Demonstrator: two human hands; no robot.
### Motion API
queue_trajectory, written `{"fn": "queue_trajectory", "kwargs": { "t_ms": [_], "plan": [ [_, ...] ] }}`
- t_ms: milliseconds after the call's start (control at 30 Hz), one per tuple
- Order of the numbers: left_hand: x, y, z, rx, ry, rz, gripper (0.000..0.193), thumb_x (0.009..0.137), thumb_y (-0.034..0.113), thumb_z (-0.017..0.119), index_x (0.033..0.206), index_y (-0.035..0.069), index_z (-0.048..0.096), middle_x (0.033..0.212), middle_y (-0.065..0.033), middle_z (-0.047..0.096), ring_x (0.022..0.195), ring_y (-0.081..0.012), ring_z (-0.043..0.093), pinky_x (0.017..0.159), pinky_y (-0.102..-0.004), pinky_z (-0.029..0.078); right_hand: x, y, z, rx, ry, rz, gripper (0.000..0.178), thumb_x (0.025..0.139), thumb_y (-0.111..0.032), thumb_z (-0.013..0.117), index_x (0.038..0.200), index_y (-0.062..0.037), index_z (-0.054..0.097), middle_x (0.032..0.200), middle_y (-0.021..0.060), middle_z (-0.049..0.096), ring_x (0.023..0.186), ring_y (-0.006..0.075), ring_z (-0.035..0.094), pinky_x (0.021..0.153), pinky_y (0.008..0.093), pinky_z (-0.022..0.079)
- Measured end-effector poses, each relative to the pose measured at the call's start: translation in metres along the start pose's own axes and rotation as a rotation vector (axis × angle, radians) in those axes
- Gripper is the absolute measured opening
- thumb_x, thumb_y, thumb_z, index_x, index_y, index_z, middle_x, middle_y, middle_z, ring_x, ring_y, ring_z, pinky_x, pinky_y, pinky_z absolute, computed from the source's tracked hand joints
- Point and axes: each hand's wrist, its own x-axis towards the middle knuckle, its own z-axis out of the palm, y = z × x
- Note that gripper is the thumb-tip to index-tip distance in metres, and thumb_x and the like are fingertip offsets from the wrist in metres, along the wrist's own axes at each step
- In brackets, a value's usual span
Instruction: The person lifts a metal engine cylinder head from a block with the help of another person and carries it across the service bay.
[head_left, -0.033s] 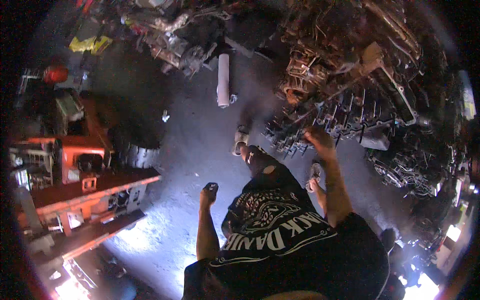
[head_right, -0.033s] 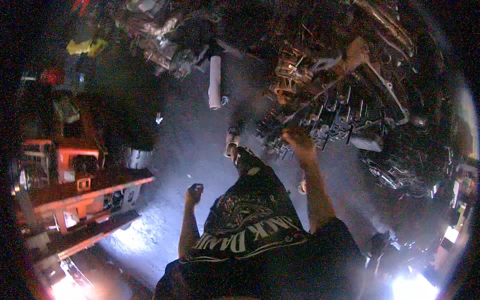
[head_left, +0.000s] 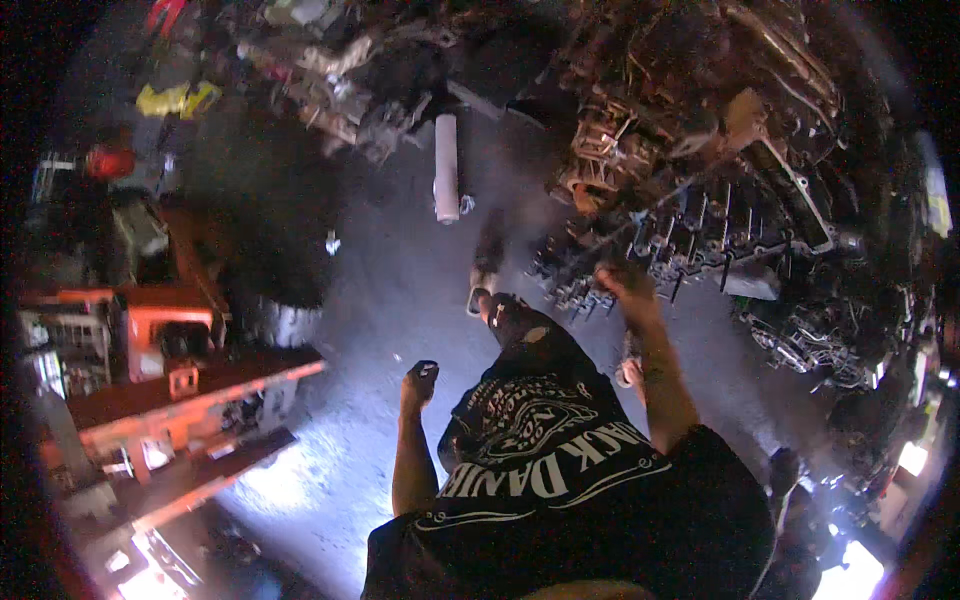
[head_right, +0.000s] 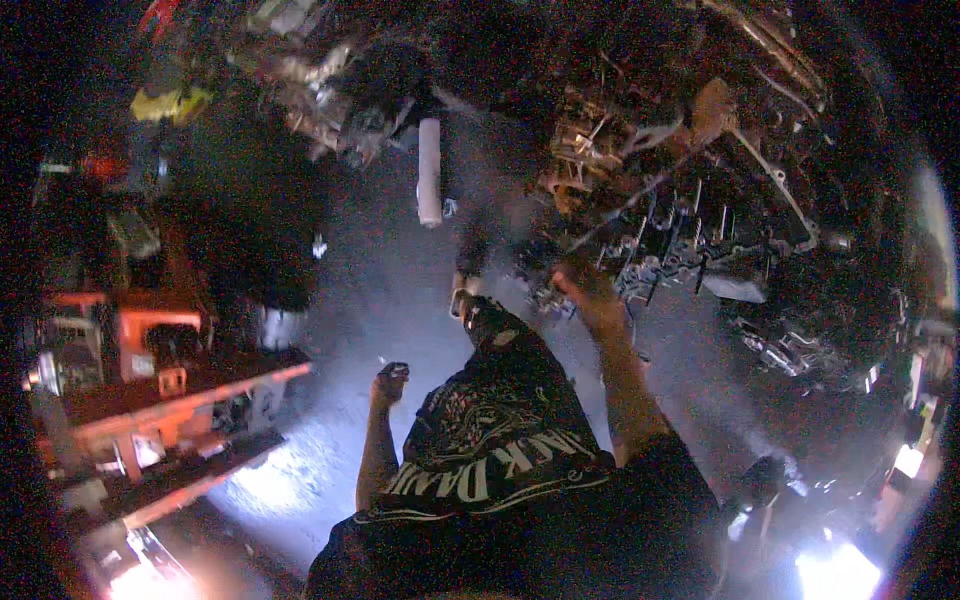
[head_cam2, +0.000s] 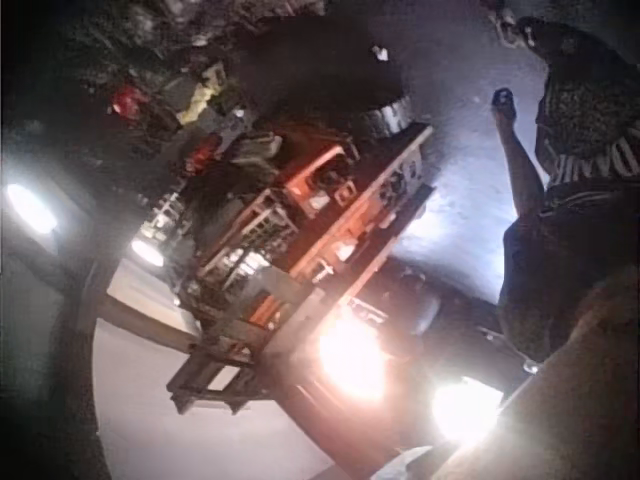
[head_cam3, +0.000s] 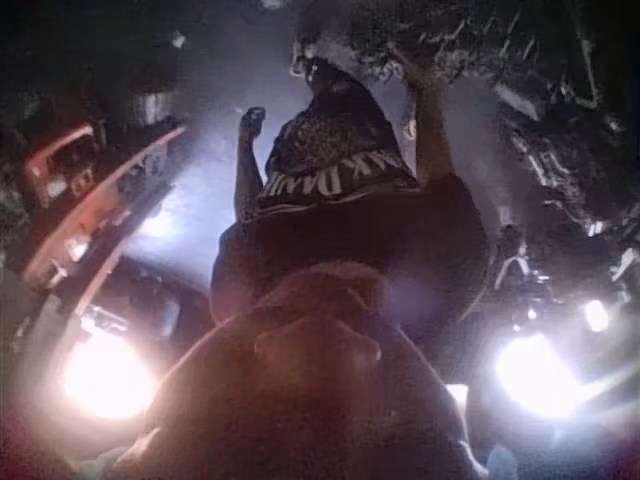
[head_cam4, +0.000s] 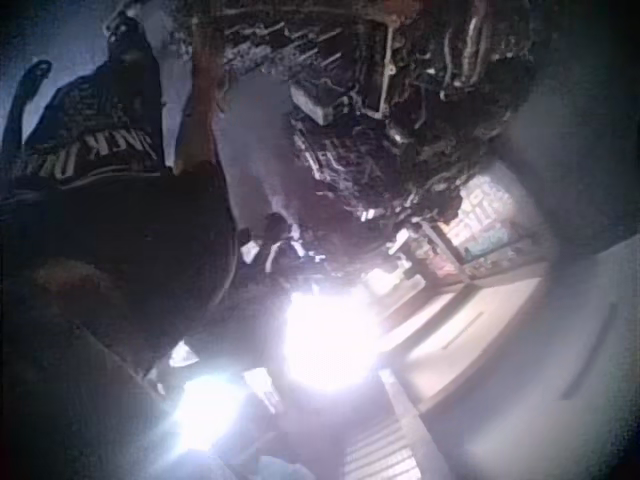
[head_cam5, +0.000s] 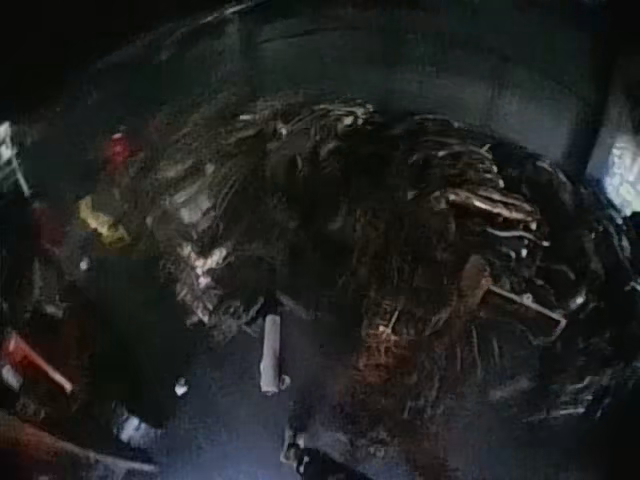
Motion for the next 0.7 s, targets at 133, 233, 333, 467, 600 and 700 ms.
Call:
{"fn": "queue_trajectory", "kwargs": {
  "t_ms": [133, 233, 333, 467, 600, 700],
  "plan": [
    [0.111, 0.051, -0.059, 0.063, -0.075, 0.210, 0.030, 0.096, 0.032, 0.070, 0.114, 0.009, 0.074, 0.093, -0.0102, 0.076, 0.085, -0.0221, 0.071, 0.079, -0.0368, 0.055, 0.064, -0.005, 0.066, 0.313, -0.102, 0.179, 0.047, 0.091, -0.036, 0.079, 0.123, -0.0022, 0.069, 0.106, 0.0073, 0.075, 0.104, 0.0192, 0.069, 0.088, 0.0359, 0.054],
    [0.159, 0.090, -0.112, 0.155, -0.211, 0.167, 0.029, 0.097, 0.030, 0.068, 0.116, 0.009, 0.073, 0.096, -0.0108, 0.076, 0.089, -0.0238, 0.071, 0.080, -0.0375, 0.055, 0.084, -0.055, 0.060, -0.151, 0.042, -0.033, 0.047, 0.091, -0.028, 0.079, 0.129, -0.0046, 0.066, 0.111, 0.0099, 0.075, 0.099, 0.0216, 0.072, 0.084, 0.0368, 0.056],
    [0.200, 0.128, -0.168, 0.256, -0.289, 0.132, 0.029, 0.098, 0.029, 0.066, 0.118, 0.009, 0.072, 0.099, -0.0113, 0.075, 0.092, -0.0254, 0.070, 0.081, -0.0382, 0.055, 0.082, -0.139, 0.007, -0.075, 0.202, -0.103, 0.047, 0.091, -0.041, 0.075, 0.126, -0.0107, 0.068, 0.121, 0.0166, 0.071, 0.117, 0.0366, 0.066, 0.103, 0.0469, 0.052],
    [0.250, 0.197, -0.238, 0.442, -0.291, 0.264, 0.029, 0.099, 0.026, 0.064, 0.121, 0.009, 0.070, 0.104, -0.0120, 0.074, 0.096, -0.0276, 0.070, 0.083, -0.0391, 0.055, 0.067, -0.203, -0.034, -0.254, 0.777, -0.301, 0.038, 0.083, -0.017, 0.082, 0.117, -0.0041, 0.069, 0.105, 0.0157, 0.072, 0.096, 0.0321, 0.070, 0.085, 0.0401, 0.056],
    [0.303, 0.313, -0.258, 0.581, -0.313, 0.492, 0.029, 0.100, 0.024, 0.061, 0.124, 0.009, 0.069, 0.108, -0.0127, 0.074, 0.101, -0.0298, 0.070, 0.084, -0.0401, 0.055, 0.066, -0.214, -0.025, -0.262, 0.953, -0.349, 0.035, 0.084, -0.013, 0.077, 0.115, -0.0003, 0.065, 0.113, 0.0178, 0.068, 0.102, 0.0307, 0.067, 0.089, 0.0407, 0.053],
    [0.356, 0.402, -0.261, 0.612, -0.322, 0.694, 0.029, 0.101, 0.022, 0.059, 0.126, 0.008, 0.068, 0.112, -0.0132, 0.073, 0.104, -0.0314, 0.069, 0.085, -0.0408, 0.055, 0.108, -0.244, 0.005, -0.410, 1.065, -0.438, 0.036, 0.084, -0.014, 0.077, 0.115, -0.0010, 0.065, 0.114, 0.0179, 0.068, 0.105, 0.0317, 0.066, 0.090, 0.0406, 0.053]
  ]
}}
